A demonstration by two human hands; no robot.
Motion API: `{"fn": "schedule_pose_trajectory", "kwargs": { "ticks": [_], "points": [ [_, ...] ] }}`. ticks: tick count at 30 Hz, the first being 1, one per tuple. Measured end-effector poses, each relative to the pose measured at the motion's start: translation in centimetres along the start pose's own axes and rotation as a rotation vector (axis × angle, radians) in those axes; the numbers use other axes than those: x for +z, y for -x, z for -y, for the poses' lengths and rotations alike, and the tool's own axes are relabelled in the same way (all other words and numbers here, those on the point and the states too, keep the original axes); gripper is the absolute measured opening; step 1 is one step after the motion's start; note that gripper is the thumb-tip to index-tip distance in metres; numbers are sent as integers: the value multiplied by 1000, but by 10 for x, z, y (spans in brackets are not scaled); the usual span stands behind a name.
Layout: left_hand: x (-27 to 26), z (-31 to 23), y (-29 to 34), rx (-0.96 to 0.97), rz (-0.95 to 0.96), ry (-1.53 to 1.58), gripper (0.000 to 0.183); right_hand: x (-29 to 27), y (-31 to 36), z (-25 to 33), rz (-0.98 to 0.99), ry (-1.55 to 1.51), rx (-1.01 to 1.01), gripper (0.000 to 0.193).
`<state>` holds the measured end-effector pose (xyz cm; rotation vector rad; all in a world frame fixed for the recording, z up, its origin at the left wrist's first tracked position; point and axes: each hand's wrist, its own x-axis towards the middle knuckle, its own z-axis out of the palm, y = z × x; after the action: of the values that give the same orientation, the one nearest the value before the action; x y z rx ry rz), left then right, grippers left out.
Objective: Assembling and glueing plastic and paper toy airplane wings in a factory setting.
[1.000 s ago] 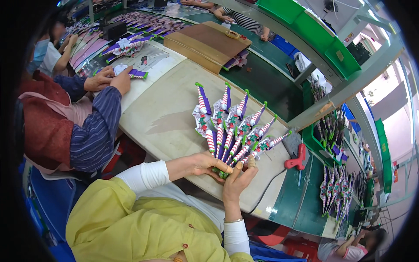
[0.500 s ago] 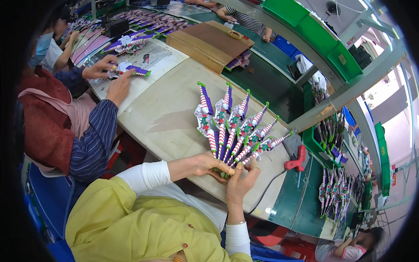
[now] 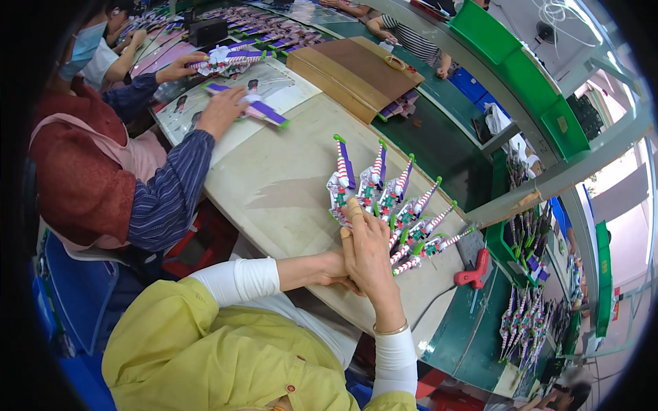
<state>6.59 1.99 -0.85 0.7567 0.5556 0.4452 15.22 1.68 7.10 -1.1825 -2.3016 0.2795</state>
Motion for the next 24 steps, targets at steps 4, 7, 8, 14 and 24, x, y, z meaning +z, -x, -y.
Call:
{"fn": "schedule_pose_trajectory", "kwargs": {
  "ticks": [4, 7, 8, 14, 24],
  "points": [
    [2, -1, 6, 48, -22, 67, 25, 6, 1, -1, -15, 103, -21, 41],
    [4, -1, 9, 77, -75, 70, 23, 9, 2, 1, -33, 190, -36, 44],
    [2, 1, 8, 94, -68, 64, 22, 9, 2, 1, -35, 254, -43, 47],
    [-6, 11, 0, 106, -22, 143, 23, 6, -3, 10, -66, 277, -71, 50],
    [-13, 21, -14, 72, 25, 106, 22, 6, -6, -2, 63, 81, -51, 59]
  ]
}}
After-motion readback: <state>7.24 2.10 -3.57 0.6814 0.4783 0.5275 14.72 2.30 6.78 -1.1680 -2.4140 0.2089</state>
